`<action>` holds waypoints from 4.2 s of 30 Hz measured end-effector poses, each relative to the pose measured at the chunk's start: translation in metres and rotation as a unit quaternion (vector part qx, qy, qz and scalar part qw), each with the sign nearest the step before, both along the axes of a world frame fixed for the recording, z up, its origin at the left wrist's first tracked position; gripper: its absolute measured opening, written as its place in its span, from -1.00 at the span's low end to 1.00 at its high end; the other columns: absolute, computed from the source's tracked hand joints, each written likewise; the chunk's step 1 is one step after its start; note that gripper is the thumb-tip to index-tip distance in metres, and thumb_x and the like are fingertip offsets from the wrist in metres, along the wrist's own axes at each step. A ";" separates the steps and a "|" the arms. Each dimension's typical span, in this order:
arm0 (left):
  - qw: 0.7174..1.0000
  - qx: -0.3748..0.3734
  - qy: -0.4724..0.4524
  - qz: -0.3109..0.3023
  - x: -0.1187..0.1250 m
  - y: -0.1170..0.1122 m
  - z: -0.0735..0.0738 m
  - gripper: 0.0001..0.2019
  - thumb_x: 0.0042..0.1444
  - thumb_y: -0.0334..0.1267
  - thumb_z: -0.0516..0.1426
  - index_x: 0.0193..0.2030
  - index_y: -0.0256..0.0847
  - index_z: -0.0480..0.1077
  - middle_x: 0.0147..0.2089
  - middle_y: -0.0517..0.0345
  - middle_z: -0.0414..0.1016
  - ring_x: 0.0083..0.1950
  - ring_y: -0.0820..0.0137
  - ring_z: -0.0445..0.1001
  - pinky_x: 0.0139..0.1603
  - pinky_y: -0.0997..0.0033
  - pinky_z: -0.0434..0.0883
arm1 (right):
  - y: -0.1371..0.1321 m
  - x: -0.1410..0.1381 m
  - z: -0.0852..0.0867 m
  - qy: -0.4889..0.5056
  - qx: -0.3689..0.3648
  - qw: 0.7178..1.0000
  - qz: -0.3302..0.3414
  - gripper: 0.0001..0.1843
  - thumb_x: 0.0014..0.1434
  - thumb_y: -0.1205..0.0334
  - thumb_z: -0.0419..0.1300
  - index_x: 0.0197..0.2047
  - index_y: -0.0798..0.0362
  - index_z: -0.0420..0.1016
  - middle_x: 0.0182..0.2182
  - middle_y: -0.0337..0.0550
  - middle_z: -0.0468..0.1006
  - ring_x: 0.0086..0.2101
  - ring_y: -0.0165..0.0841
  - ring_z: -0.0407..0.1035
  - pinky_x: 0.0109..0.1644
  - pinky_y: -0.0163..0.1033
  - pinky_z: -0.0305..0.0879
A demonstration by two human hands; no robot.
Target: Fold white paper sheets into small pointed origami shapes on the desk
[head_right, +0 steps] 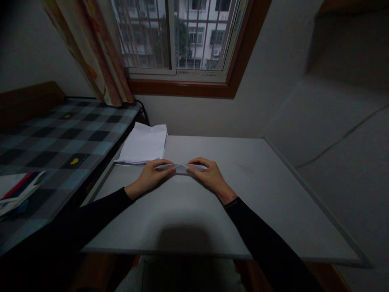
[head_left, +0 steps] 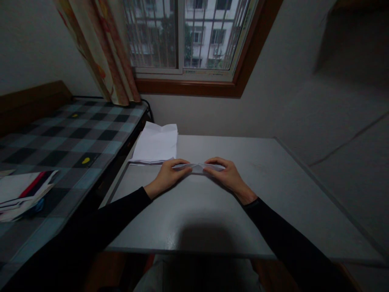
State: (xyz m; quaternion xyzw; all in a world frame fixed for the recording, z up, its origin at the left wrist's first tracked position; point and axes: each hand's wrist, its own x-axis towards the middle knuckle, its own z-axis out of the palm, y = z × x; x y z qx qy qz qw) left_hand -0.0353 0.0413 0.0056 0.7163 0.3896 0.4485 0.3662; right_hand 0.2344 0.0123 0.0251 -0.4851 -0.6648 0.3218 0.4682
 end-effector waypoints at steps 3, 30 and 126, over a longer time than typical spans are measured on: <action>1.000 -0.007 -0.009 -0.003 0.001 -0.001 0.000 -0.78 0.24 -0.03 0.45 -0.11 -0.08 0.75 -0.12 0.05 0.79 -0.07 0.14 0.73 0.12 0.07 0.63 | 0.002 0.002 -0.003 -0.022 0.006 1.000 0.000 -0.82 0.20 0.07 0.53 -0.16 -0.09 0.82 -0.19 -0.11 0.81 -0.15 -0.09 0.68 0.09 0.06 0.59; 0.954 0.192 0.215 -0.083 -0.019 -0.009 0.002 -0.70 0.42 -0.24 0.25 0.24 -0.11 0.49 0.14 -0.01 0.69 0.16 0.13 0.66 0.22 0.01 0.58 | 0.036 0.151 -0.018 -0.345 0.203 0.892 -0.211 -0.54 0.23 0.27 0.22 0.15 0.01 0.73 0.04 0.09 0.80 0.02 0.11 0.66 0.22 0.30 0.53; 0.937 0.090 0.335 -0.042 -0.115 0.042 0.056 -0.54 0.52 0.11 0.08 -0.10 -0.18 0.67 -0.19 0.05 0.73 -0.25 0.29 0.61 -0.21 0.39 0.40 | 0.020 0.070 -0.030 -0.365 0.111 0.921 0.079 -0.35 0.54 -0.06 0.22 0.60 -0.16 0.36 0.56 0.00 0.35 0.51 0.04 0.29 0.61 0.36 0.21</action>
